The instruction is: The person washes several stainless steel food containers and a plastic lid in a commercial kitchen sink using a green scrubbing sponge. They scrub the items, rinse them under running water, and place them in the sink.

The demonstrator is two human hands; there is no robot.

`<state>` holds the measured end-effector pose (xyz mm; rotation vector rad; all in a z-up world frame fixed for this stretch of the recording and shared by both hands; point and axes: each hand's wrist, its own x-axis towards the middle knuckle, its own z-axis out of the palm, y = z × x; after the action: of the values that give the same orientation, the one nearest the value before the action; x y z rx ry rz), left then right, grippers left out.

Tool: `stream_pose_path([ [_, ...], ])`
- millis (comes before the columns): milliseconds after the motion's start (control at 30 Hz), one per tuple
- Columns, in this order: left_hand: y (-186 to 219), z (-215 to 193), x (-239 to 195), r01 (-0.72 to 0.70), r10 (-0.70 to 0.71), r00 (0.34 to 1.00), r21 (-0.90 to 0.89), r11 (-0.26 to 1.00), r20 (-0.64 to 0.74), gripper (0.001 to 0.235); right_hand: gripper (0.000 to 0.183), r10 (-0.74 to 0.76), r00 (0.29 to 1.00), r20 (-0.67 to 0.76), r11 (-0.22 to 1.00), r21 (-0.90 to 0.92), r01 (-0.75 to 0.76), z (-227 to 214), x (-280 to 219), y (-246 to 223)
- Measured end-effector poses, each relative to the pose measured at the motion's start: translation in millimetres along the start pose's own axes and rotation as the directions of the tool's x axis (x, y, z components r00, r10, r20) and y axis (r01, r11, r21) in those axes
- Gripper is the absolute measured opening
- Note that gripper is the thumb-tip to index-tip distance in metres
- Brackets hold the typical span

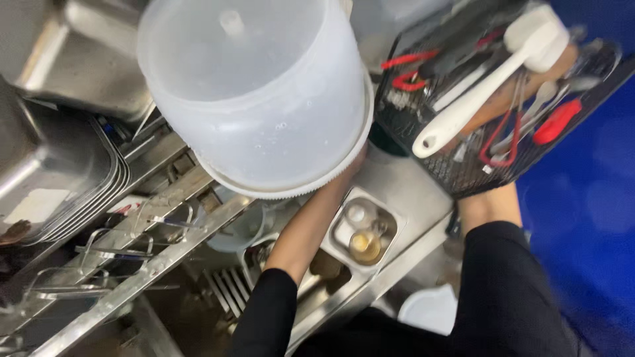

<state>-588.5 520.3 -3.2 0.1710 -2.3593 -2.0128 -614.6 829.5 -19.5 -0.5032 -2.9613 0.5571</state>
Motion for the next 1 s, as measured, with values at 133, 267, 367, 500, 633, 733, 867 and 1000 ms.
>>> stream_pose_path([
  [133,-24,-8,-23,0.095,-0.087,0.993,-0.092,0.991,0.078,0.073,0.061,0.040,0.996,0.085,0.998,-0.046,-0.036,10,-39,28],
  [267,-20,-1,-4,0.086,-0.067,0.991,-0.166,0.982,0.117,0.077,0.064,0.001,1.000,0.013,1.000,-0.019,-0.001,-18,-12,10],
  [367,-45,-13,-16,0.121,-0.097,0.986,-0.174,0.977,0.137,0.081,0.066,-0.028,0.998,-0.062,0.998,0.053,0.031,-21,-35,-15],
  [500,-80,-64,-53,0.341,-0.286,0.926,-0.219,0.914,0.247,0.085,0.069,-0.086,0.935,-0.345,0.934,0.298,0.196,-27,-126,-51],
  [633,-80,-131,-88,0.505,-0.361,0.812,-0.241,0.829,0.459,0.089,0.084,0.129,0.894,0.430,0.881,0.365,-0.303,-2,-238,-110],
  [733,-68,-198,-115,0.535,-0.376,0.720,-0.122,0.836,0.584,0.093,0.060,-0.042,0.706,0.707,0.260,0.690,-0.675,21,-296,-138],
  [867,-73,-335,-103,0.393,-0.490,0.743,0.295,0.871,0.456,0.089,0.049,-0.076,0.723,0.687,-0.014,0.724,-0.690,35,-307,-138],
  [1000,-108,-448,-66,0.416,-0.632,0.760,0.860,0.294,-0.152,0.084,0.047,0.046,0.811,0.583,0.152,0.798,-0.583,13,-290,-111],
])
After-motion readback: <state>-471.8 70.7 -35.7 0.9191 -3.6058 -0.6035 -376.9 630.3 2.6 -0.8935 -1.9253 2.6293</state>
